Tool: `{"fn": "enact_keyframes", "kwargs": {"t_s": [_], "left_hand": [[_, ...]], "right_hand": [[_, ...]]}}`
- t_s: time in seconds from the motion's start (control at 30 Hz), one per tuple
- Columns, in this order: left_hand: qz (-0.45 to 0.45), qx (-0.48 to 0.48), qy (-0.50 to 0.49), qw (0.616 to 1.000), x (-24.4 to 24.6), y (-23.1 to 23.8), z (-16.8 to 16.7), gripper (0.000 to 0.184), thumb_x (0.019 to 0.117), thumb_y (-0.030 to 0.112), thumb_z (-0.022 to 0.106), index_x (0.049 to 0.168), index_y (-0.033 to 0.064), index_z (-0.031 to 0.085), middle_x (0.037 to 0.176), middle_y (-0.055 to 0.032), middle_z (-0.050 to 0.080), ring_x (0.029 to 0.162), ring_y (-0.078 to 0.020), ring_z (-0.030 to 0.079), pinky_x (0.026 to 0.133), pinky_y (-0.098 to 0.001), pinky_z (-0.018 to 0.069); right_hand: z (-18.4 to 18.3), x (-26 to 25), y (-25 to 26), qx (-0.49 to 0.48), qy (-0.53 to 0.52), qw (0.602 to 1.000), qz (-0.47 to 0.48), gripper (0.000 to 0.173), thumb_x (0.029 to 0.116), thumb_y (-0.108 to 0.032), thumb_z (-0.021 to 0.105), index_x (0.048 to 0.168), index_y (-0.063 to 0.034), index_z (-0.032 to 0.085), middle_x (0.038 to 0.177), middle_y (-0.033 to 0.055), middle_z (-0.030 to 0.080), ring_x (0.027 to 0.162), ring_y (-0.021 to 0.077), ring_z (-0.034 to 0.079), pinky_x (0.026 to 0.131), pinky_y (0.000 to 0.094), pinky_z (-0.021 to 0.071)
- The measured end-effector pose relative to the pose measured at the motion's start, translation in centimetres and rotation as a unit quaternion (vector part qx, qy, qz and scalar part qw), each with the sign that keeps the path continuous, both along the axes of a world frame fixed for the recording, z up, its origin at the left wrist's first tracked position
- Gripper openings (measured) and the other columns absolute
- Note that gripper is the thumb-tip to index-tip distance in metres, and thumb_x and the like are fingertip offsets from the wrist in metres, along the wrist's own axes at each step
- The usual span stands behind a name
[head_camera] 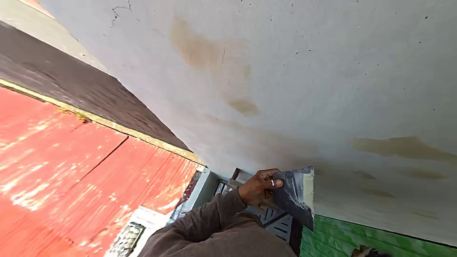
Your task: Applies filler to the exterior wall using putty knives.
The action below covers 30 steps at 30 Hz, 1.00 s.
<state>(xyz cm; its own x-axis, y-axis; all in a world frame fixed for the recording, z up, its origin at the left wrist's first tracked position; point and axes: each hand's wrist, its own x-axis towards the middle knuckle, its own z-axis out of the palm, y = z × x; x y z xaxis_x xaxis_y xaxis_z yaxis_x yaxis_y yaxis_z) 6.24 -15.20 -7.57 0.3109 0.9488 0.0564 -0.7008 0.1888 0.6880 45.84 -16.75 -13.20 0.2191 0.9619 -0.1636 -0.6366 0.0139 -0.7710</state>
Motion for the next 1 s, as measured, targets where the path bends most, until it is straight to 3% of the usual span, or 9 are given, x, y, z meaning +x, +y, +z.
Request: {"fn": "enact_keyframes", "kwargs": {"t_s": [0.13,0.2,0.27,0.43,0.63,0.73,0.8,0.9,1.0], "left_hand": [[0.073,-0.003,-0.081,0.994,-3.3,-2.8,-0.3,0.021,0.1007,0.021,0.063,0.121,0.017,0.064,0.113,-0.0101,0.071,0.1,-0.0227,0.071,0.084,-0.0434,0.0605],[0.128,-0.019,-0.089,0.988,-5.1,-4.3,-1.2,0.023,0.1029,0.018,0.058,0.125,0.015,0.059,0.117,-0.0121,0.07,0.105,-0.0256,0.07,0.091,-0.0473,0.0585],[0.196,-0.045,-0.073,0.977,-6.8,-5.8,-2.1,0.023,0.1043,0.016,0.054,0.126,0.0123,0.057,0.115,-0.0124,0.07,0.104,-0.0251,0.071,0.093,-0.0473,0.0578],[0.415,-0.038,-0.058,0.907,-11.9,-8.5,-2.1,0.047,0.1029,0.021,0.058,0.144,0.004,0.044,0.121,-0.0162,0.068,0.107,-0.0285,0.07,0.095,-0.0501,0.0584],[0.584,0.047,-0.115,0.802,-17.6,-8.3,0.7,0.026,0.1072,0.017,0.047,0.128,0.0039,0.057,0.117,-0.0182,0.07,0.106,-0.0303,0.071,0.095,-0.0516,0.0576],[0.625,0.101,-0.117,0.765,-18.3,-6.8,3.2,0.026,0.1078,0.02,0.048,0.128,0.0104,0.061,0.12,-0.0136,0.07,0.109,-0.0275,0.07,0.096,-0.05,0.0571],[0.651,0.134,-0.105,0.74,-18.2,-6.0,5.0,0.026,0.1068,0.023,0.053,0.128,0.012,0.062,0.122,-0.0115,0.07,0.111,-0.0256,0.069,0.097,-0.0482,0.0573],[0.672,0.164,-0.084,0.717,-17.6,-5.2,7.1,0.028,0.105,0.028,0.058,0.126,0.0114,0.064,0.121,-0.0113,0.07,0.111,-0.0245,0.069,0.097,-0.0473,0.0574],[0.674,0.167,-0.068,0.717,-16.6,-4.8,7.9,0.027,0.1055,0.028,0.056,0.126,0.0121,0.065,0.12,-0.0107,0.07,0.109,-0.0237,0.07,0.096,-0.0468,0.058]], "right_hand": [[3.1,-4.0,3.8,0.043,-0.02,0.995,0.084,0.032,0.1061,-0.04,0.051,0.124,-0.0181,0.066,0.114,-0.0039,0.074,0.106,0.0071,0.07,0.095,0.0289,0.0581],[4.1,-6.9,4.6,0.011,-0.07,0.989,0.133,0.031,0.1056,-0.044,0.051,0.124,-0.0229,0.065,0.112,-0.0075,0.074,0.103,0.0042,0.07,0.091,0.027,0.0594],[4.4,-9.9,4.8,-0.037,-0.068,0.98,0.183,0.032,0.0997,-0.045,0.062,0.12,-0.0219,0.069,0.104,-0.0029,0.076,0.092,0.0075,0.073,0.08,0.0282,0.0623],[7.1,-15.8,5.0,0.005,-0.011,0.953,0.302,0.032,0.0913,-0.02,0.076,0.122,-0.016,0.068,0.112,0.0043,0.076,0.102,0.0149,0.074,0.09,0.0364,0.0623],[13.1,-23.7,6.1,0.112,-0.136,0.928,0.327,0.023,0.0952,-0.015,0.07,0.118,-0.0108,0.066,0.105,0.0068,0.075,0.096,0.0177,0.075,0.086,0.0402,0.0638],[15.9,-28.9,6.4,0.309,-0.307,0.854,0.285,0.026,0.1001,-0.021,0.063,0.123,-0.0085,0.057,0.107,-0.0031,0.072,0.096,0.0083,0.071,0.087,0.0267,0.0618],[17.7,-32.0,6.6,0.457,-0.372,0.776,0.226,0.027,0.1039,-0.017,0.059,0.125,-0.0005,0.063,0.118,-0.0005,0.073,0.108,0.0064,0.07,0.096,0.0238,0.0589],[19.2,-36.1,7.4,0.583,-0.431,0.659,0.201,0.03,0.1051,-0.009,0.054,0.129,0.0038,0.068,0.132,0.0177,0.068,0.128,0.0249,0.063,0.11,0.0385,0.053],[18.9,-39.5,7.2,0.641,-0.484,0.576,0.156,0.037,0.1019,-0.003,0.049,0.131,-0.0083,0.07,0.136,0.0156,0.067,0.133,0.0321,0.059,0.115,0.0482,0.0457]]}}
